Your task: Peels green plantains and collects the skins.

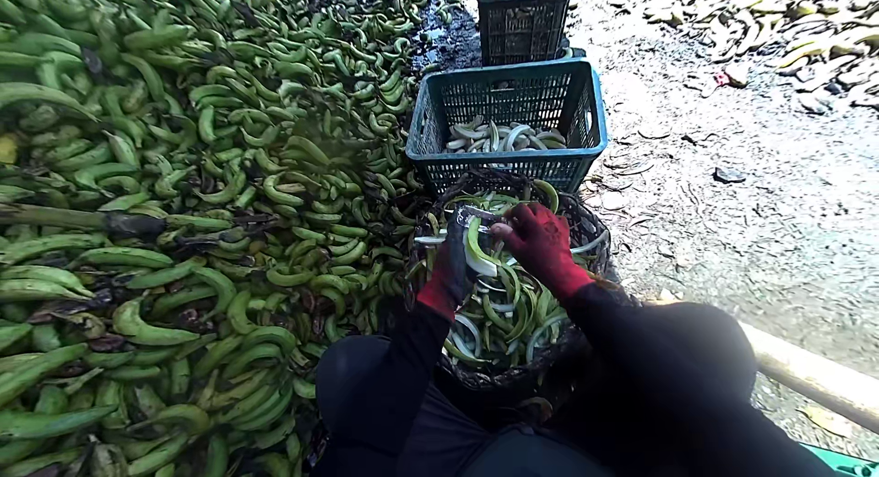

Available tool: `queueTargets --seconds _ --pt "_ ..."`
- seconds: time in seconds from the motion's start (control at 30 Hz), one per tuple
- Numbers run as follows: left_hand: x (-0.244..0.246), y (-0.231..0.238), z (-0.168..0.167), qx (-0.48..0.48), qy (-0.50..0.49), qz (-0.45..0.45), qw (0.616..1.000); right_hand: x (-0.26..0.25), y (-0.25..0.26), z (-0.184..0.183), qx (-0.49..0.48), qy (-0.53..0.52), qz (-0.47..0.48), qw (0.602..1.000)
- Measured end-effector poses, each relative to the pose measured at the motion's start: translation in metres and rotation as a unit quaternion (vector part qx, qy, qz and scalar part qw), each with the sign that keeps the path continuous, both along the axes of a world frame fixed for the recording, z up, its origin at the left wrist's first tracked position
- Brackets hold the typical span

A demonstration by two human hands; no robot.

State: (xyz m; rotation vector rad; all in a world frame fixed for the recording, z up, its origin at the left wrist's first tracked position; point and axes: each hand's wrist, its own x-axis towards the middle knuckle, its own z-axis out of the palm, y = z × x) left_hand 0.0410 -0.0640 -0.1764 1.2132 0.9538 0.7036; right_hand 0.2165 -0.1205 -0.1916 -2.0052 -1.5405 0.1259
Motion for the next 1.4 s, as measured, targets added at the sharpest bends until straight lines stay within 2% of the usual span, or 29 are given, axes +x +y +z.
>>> queueTargets --seconds 0.07,0.17,0.23,0.3,0.37,0.43,0.47,0.5,0.57,0.63,0.77,0.87,0.93,0.97,1.1,1.17,1.23,1.33,1.4 --pt "-0.008 0.002 0.002 0.070 0.087 -0.024 0.994 0.010 0.000 0.002 -0.023 0.043 -0.008 0.999" --pt "-0.013 0.011 -0.003 0.071 0.114 -0.004 0.991 0.040 0.005 0.016 -0.091 0.161 -0.083 0.979" --pt "-0.017 0.022 -0.010 0.050 0.135 0.030 0.989 0.046 0.001 0.024 -0.064 0.207 -0.081 0.973" --pt "-0.014 0.031 -0.022 0.020 0.107 0.075 0.991 0.043 -0.005 0.029 -0.044 0.225 -0.058 0.972" --pt "-0.012 0.026 -0.011 0.035 0.008 0.109 0.993 0.036 -0.012 0.027 -0.037 0.204 -0.035 0.978" --pt "-0.012 0.020 0.017 0.083 -0.166 0.074 0.980 0.032 -0.017 0.022 -0.014 0.086 -0.020 0.996" --pt "-0.014 0.020 0.031 0.077 -0.232 0.032 0.969 0.031 -0.018 0.022 -0.009 0.021 -0.016 1.000" --pt "-0.016 0.021 0.040 0.030 -0.264 0.004 0.964 0.031 -0.018 0.023 -0.002 -0.024 -0.014 1.000" --pt "-0.018 0.034 0.040 -0.097 -0.254 -0.034 0.962 0.028 -0.016 0.024 0.021 -0.064 -0.020 0.998" --pt "-0.017 0.040 0.022 -0.157 -0.242 -0.045 0.956 0.025 -0.014 0.026 0.039 -0.068 -0.026 0.997" --pt "-0.007 0.037 0.010 -0.158 -0.275 -0.047 0.947 0.022 -0.017 0.030 0.040 0.026 -0.021 0.999" --pt "-0.012 0.031 0.008 -0.051 -0.140 -0.008 0.989 0.021 -0.015 0.027 -0.001 0.083 0.037 0.996" --pt "-0.017 0.023 0.007 -0.008 -0.061 0.009 0.998 0.015 -0.012 0.022 -0.038 0.088 0.090 0.991" --pt "-0.018 0.017 0.009 -0.005 -0.052 0.020 0.998 0.012 -0.012 0.020 -0.046 0.105 0.121 0.986" --pt "-0.008 0.015 0.017 -0.082 -0.198 -0.010 0.977 0.000 -0.011 0.016 -0.067 0.174 0.185 0.965" --pt "-0.008 0.008 0.016 -0.082 -0.214 -0.008 0.973 -0.002 -0.008 0.014 -0.072 0.196 0.174 0.962" --pt "-0.008 0.001 0.011 -0.082 -0.199 -0.008 0.977 0.001 -0.004 0.009 -0.032 0.146 0.145 0.978" --pt "-0.005 0.000 0.010 -0.077 -0.181 -0.035 0.980 0.006 -0.002 0.004 0.068 -0.003 0.059 0.996" --pt "-0.002 -0.003 0.014 -0.069 -0.108 -0.004 0.992 0.010 -0.003 0.003 0.121 -0.072 0.001 0.990"
